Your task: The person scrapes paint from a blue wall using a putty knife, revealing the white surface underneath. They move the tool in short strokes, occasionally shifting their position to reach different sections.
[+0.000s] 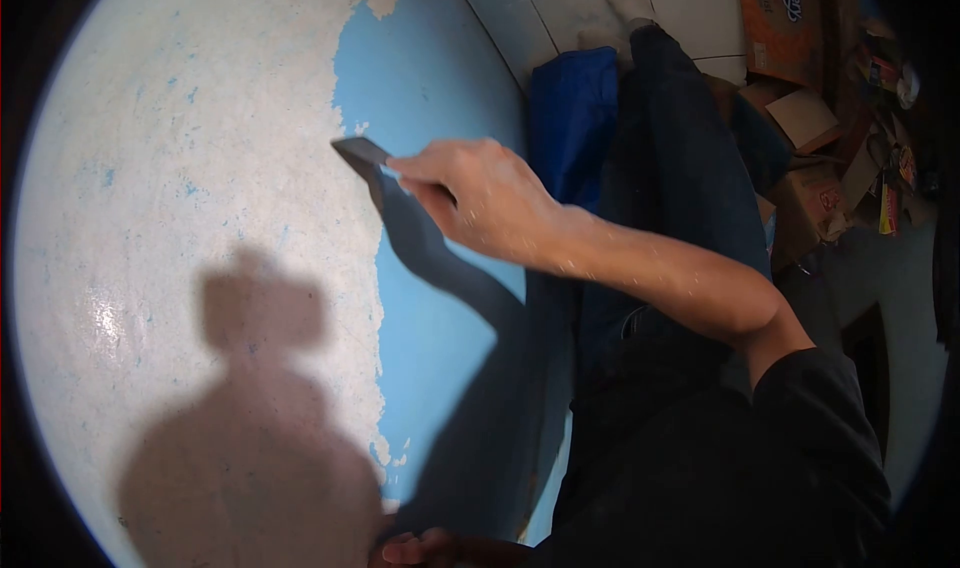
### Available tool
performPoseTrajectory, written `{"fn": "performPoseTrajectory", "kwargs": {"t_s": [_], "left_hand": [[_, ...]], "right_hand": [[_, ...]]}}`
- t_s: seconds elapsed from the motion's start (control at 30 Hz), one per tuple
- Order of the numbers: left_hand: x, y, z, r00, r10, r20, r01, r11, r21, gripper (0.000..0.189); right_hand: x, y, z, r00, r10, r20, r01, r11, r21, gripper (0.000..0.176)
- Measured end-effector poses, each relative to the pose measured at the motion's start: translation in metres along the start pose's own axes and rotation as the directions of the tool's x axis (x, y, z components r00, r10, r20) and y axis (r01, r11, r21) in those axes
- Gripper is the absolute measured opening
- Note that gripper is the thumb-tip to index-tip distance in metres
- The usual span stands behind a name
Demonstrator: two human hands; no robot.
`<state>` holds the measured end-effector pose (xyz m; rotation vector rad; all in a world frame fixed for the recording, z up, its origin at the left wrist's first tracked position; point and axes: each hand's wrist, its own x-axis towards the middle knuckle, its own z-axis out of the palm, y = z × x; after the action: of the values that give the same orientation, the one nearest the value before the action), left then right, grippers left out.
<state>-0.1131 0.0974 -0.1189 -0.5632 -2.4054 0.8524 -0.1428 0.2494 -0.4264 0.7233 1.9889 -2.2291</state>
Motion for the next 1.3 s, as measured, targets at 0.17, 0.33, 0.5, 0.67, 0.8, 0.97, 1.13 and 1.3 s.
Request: {"fn": "performPoseTrajectory", "kwargs": {"t_s": [0.17, 0.33, 0.5, 0.67, 0.8, 0.97, 1.13, 1.3], "left_hand": [[0.004, -0.011, 0.003, 0.991, 0.131, -0.018, -0.132, 0.981, -0.14, 0.061], [0.001, -0.03, 0.01, 0.917, 0.371, -0.146, -0.399, 0.864, -0.306, 0.062], [0.0, -0.04, -0.001, 0.909, 0.417, -0.012, -0.409, 0.883, -0.229, 0.062], [-0.002, -0.024, 0.006, 0.944, 0.317, -0.091, -0.327, 0.934, -0.142, 0.062], [-0.005, -0.034, 0.002, 0.945, 0.324, -0.044, -0.326, 0.943, -0.059, 0.06], [-0.001, 0.0, 0.001, 0.997, -0.075, 0.026, 0.072, 0.992, 0.1, 0.057], [-0.001, -0.024, 0.007, 0.962, 0.25, -0.114, -0.268, 0.944, -0.193, 0.055], [0.0, -0.025, 0.007, 0.948, 0.297, -0.115, -0.314, 0.932, -0.184, 0.055]], "right_hand": [[0.0, -0.004, -0.003, 0.999, 0.03, 0.028, -0.029, 0.999, -0.019, 0.024], [-0.015, -0.013, -0.001, 1.0, -0.01, -0.002, 0.01, 1.0, -0.019, 0.024], [0.004, -0.008, -0.001, 1.0, 0.018, 0.009, -0.017, 0.998, -0.058, 0.023], [-0.012, -0.017, -0.005, 0.996, 0.022, 0.084, -0.017, 0.998, -0.059, 0.024], [0.018, -0.004, -0.006, 0.996, 0.063, 0.068, -0.054, 0.991, -0.121, 0.025], [-0.008, -0.014, -0.003, 0.998, -0.003, 0.068, 0.008, 0.997, -0.07, 0.025], [0.013, 0.0, -0.004, 0.999, -0.009, 0.044, 0.012, 0.997, -0.078, 0.023], [-0.004, -0.012, -0.001, 0.998, 0.0, 0.068, 0.004, 0.999, -0.053, 0.023]]}}
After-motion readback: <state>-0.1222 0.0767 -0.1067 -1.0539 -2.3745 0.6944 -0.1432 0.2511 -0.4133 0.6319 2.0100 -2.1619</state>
